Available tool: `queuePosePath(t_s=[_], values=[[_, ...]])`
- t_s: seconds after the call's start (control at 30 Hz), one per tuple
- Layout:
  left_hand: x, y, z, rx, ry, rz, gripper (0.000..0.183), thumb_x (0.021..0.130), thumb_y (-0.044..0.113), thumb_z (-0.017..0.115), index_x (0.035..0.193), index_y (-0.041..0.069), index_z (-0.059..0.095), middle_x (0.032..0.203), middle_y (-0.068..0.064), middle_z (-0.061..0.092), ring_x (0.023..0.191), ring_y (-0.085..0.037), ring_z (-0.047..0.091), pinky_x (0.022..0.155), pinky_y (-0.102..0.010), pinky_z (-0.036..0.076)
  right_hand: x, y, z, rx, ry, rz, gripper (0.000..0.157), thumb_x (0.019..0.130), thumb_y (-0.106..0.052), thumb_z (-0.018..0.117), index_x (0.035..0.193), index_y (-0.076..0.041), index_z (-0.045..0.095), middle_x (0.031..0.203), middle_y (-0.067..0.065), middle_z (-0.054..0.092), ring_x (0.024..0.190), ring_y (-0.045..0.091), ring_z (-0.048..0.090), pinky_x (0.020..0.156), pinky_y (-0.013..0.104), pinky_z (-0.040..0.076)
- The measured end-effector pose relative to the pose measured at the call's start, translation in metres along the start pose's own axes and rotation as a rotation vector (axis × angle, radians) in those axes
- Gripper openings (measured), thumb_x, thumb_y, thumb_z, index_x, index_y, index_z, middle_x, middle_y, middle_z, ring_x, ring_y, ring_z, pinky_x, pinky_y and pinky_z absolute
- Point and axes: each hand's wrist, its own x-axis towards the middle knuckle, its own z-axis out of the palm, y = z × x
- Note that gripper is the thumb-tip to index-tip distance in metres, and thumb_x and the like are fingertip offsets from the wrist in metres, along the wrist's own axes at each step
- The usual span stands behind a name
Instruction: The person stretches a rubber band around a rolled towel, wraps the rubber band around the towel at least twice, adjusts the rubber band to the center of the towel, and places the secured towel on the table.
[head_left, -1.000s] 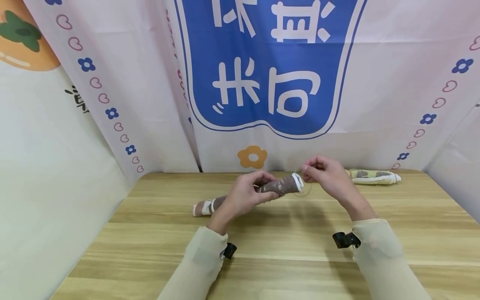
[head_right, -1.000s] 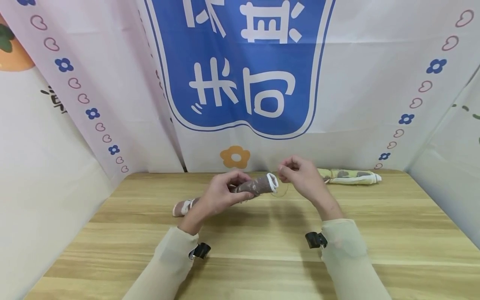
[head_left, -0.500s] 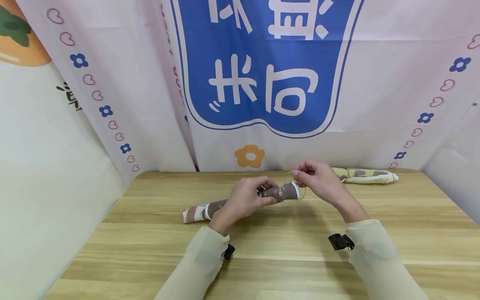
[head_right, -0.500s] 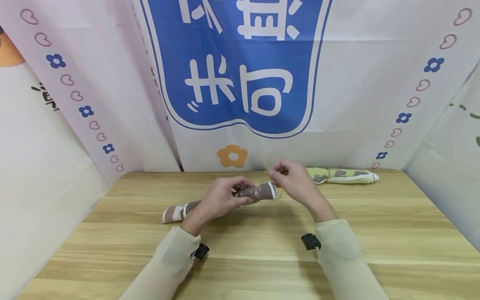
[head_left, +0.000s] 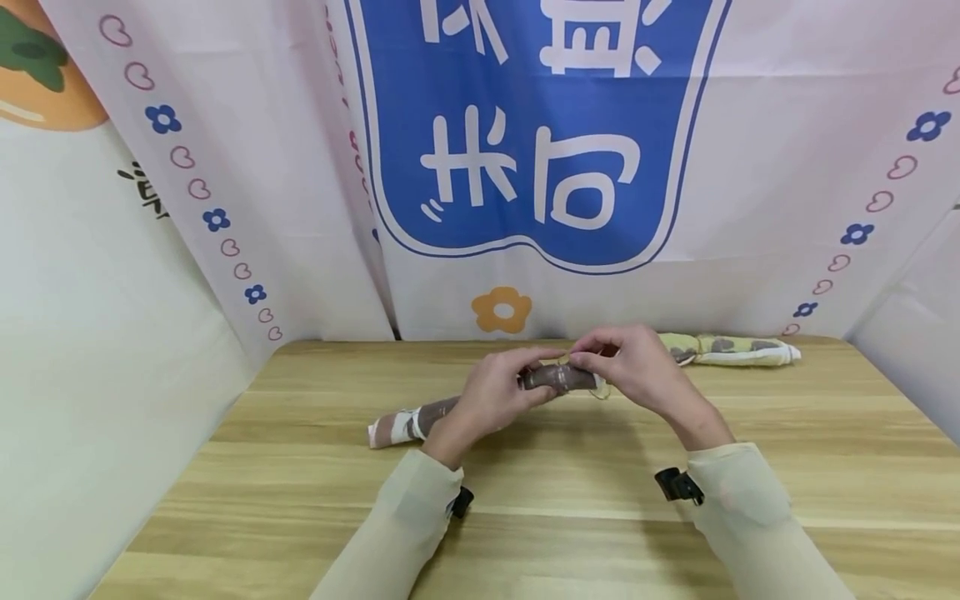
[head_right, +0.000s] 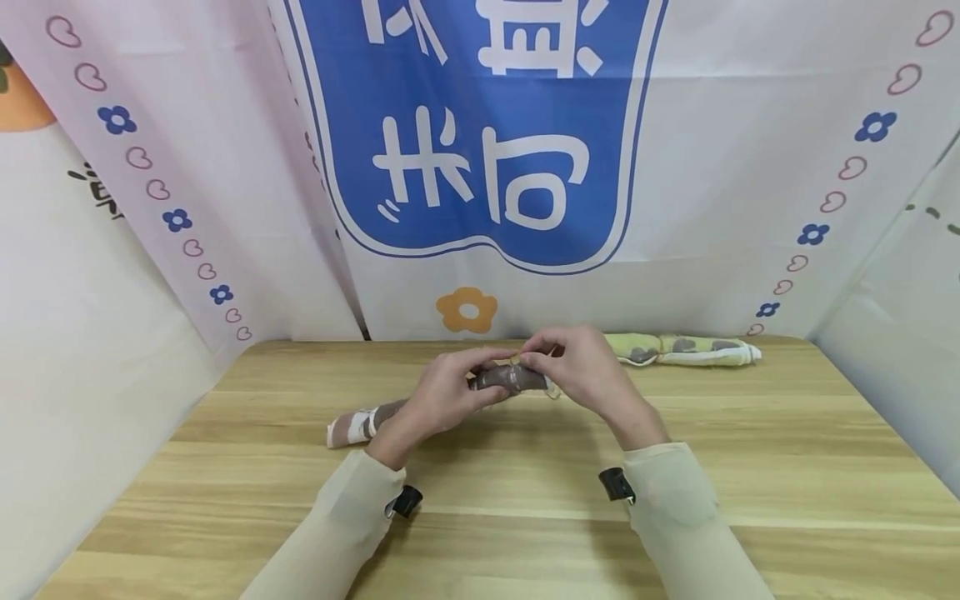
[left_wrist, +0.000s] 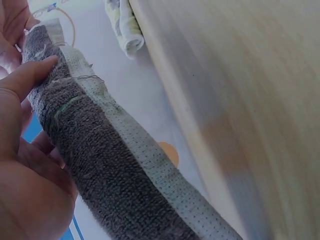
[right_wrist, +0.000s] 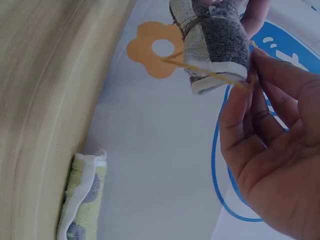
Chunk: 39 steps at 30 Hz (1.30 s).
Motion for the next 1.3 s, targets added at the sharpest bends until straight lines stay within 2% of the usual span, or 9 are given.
queuePosePath(t_s=[0.1, 0.23, 0.4, 0.53, 0.63, 0.8, 0.97, 1.13, 1.3], values=[[-0.001, -0.001, 0.001, 0.006, 0.015, 0.01, 0.039, 0.093, 0.018, 0.085, 0.131, 0.018, 0.076, 0.115, -0.001, 0.076, 0.093, -0.015, 0.068, 0.079, -0.034, 0.054, -0.001, -0.003, 0.001, -0.012, -0.008, 0.009, 0.005, 0.099, -0.014, 0.078, 0.098, -0.014, 0.083, 0.087, -0.002, 0.074, 0.078, 0.02, 0.063, 0.065, 0.032, 0.052], [-0.001, -0.003, 0.0, -0.002, 0.047, 0.003, 0.029, 0.095, 0.018, 0.083, 0.123, 0.016, 0.077, 0.114, -0.001, 0.076, 0.095, -0.017, 0.068, 0.081, -0.035, 0.055, -0.002, -0.007, 0.001, 0.021, -0.033, 0.035, 0.009, 0.101, -0.019, 0.076, 0.1, -0.012, 0.081, 0.085, -0.001, 0.073, 0.073, 0.02, 0.06, 0.061, 0.031, 0.051], [0.001, -0.005, -0.004, -0.042, 0.144, -0.013, 0.023, 0.096, 0.014, 0.081, 0.119, 0.013, 0.076, 0.108, -0.004, 0.076, 0.091, -0.018, 0.067, 0.079, -0.036, 0.056, -0.001, -0.009, 0.004, 0.2, -0.119, 0.069, 0.016, 0.104, -0.023, 0.073, 0.103, -0.007, 0.076, 0.086, 0.005, 0.075, 0.06, 0.02, 0.055, 0.051, 0.029, 0.048], [0.0, -0.007, -0.007, -0.074, 0.21, -0.055, 0.024, 0.096, 0.012, 0.081, 0.119, 0.01, 0.075, 0.107, -0.006, 0.075, 0.087, -0.018, 0.066, 0.073, -0.035, 0.056, -0.001, -0.007, 0.007, 0.31, -0.177, 0.11, 0.021, 0.105, -0.025, 0.07, 0.106, -0.004, 0.073, 0.09, 0.011, 0.077, 0.055, 0.018, 0.054, 0.05, 0.03, 0.048], [0.0, -0.008, -0.011, -0.089, 0.262, -0.1, 0.024, 0.097, 0.013, 0.08, 0.12, 0.01, 0.075, 0.107, -0.007, 0.076, 0.085, -0.019, 0.066, 0.071, -0.034, 0.055, -0.001, -0.004, 0.008, 0.317, -0.184, 0.14, 0.023, 0.106, -0.028, 0.069, 0.105, -0.006, 0.073, 0.089, 0.012, 0.076, 0.054, 0.016, 0.052, 0.047, 0.029, 0.044], [0.001, -0.008, -0.018, -0.155, 0.323, -0.162, 0.024, 0.097, 0.011, 0.079, 0.12, 0.01, 0.075, 0.107, -0.009, 0.075, 0.085, -0.021, 0.065, 0.07, -0.036, 0.054, 0.0, 0.002, 0.007, 0.259, -0.174, 0.157, 0.024, 0.109, -0.029, 0.064, 0.104, -0.008, 0.075, 0.087, 0.012, 0.076, 0.051, 0.02, 0.051, 0.043, 0.028, 0.037], [0.001, -0.008, -0.022, -0.267, 0.304, -0.161, 0.024, 0.096, 0.006, 0.078, 0.119, 0.008, 0.076, 0.112, -0.01, 0.076, 0.092, -0.024, 0.067, 0.078, -0.039, 0.056, 0.002, 0.009, 0.012, 0.165, -0.128, 0.164, 0.022, 0.109, -0.026, 0.065, 0.1, -0.009, 0.076, 0.078, 0.003, 0.076, 0.047, 0.019, 0.051, 0.041, 0.027, 0.036], [0.001, -0.004, -0.027, -0.423, 0.237, -0.171, 0.025, 0.097, 0.004, 0.075, 0.121, 0.005, 0.075, 0.116, -0.009, 0.076, 0.1, -0.025, 0.067, 0.087, -0.04, 0.055, 0.003, 0.015, 0.019, 0.078, -0.039, 0.156, 0.018, 0.104, -0.027, 0.073, 0.095, -0.012, 0.075, 0.071, 0.001, 0.074, 0.046, 0.018, 0.052, 0.043, 0.028, 0.041], [0.002, 0.001, -0.033, -0.522, 0.166, -0.205, 0.026, 0.099, 0.006, 0.074, 0.125, 0.006, 0.074, 0.118, -0.009, 0.076, 0.102, -0.026, 0.066, 0.087, -0.038, 0.052, 0.003, 0.02, 0.02, 0.058, 0.026, 0.133, 0.014, 0.101, -0.021, 0.075, 0.091, -0.012, 0.073, 0.068, -0.002, 0.072, 0.045, 0.018, 0.05, 0.041, 0.028, 0.039]])
